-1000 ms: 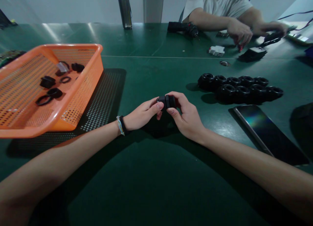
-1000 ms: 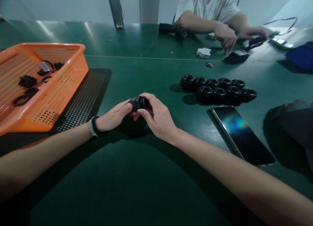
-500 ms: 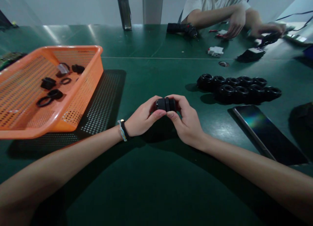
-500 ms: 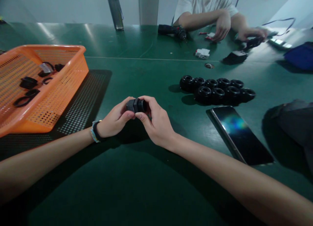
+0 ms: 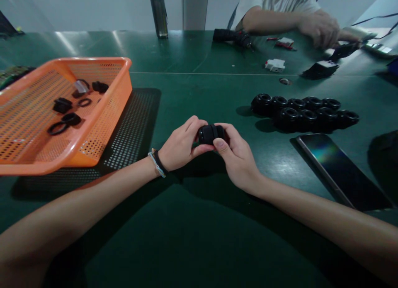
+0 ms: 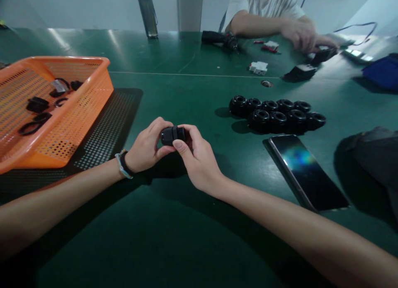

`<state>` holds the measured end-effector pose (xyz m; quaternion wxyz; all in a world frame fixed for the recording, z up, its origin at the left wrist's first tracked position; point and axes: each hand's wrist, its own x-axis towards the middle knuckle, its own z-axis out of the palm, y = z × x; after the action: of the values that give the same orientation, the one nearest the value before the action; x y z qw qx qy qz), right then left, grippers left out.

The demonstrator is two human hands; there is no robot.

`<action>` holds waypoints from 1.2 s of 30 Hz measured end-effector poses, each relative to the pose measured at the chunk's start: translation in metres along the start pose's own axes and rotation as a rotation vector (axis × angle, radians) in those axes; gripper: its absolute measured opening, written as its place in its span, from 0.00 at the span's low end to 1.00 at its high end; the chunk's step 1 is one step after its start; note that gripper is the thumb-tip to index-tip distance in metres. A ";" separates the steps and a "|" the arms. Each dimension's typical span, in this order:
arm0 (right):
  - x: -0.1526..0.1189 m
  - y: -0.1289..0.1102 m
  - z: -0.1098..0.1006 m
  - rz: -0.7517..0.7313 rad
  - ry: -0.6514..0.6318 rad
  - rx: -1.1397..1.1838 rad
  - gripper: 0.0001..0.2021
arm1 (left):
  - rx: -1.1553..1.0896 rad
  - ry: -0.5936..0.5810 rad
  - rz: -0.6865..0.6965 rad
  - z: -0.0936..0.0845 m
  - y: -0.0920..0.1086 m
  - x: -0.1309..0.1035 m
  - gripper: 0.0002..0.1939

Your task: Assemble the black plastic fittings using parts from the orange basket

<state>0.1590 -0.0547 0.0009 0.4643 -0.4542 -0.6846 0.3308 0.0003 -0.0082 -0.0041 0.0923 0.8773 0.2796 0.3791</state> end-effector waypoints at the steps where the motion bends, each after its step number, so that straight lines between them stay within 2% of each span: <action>1: 0.000 0.000 0.000 0.004 -0.004 0.008 0.15 | 0.007 -0.004 0.003 0.000 0.000 0.000 0.29; 6: 0.002 0.002 0.000 -0.010 0.012 -0.075 0.16 | -0.076 -0.081 -0.091 -0.002 0.001 0.002 0.30; 13: 0.012 0.016 -0.006 -0.224 0.059 -0.246 0.18 | -0.622 -0.229 -0.354 0.002 0.004 0.004 0.28; 21: 0.013 0.020 -0.009 -0.367 0.068 -0.291 0.17 | -0.849 -0.327 -0.480 0.002 0.005 0.003 0.29; 24: 0.014 0.021 -0.010 -0.366 0.052 -0.303 0.17 | -0.839 -0.316 -0.474 0.003 0.005 0.001 0.28; 28: 0.015 0.020 -0.010 -0.358 0.021 -0.312 0.18 | -0.719 -0.262 -0.424 0.003 0.005 0.000 0.26; 36: 0.007 0.008 -0.005 -0.174 0.004 -0.188 0.16 | -0.461 -0.170 -0.297 -0.001 0.008 0.000 0.27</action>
<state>0.1653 -0.0452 -0.0017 0.4478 -0.4353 -0.7486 0.2226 0.0029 -0.0150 -0.0010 0.3670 0.8112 0.3026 0.3401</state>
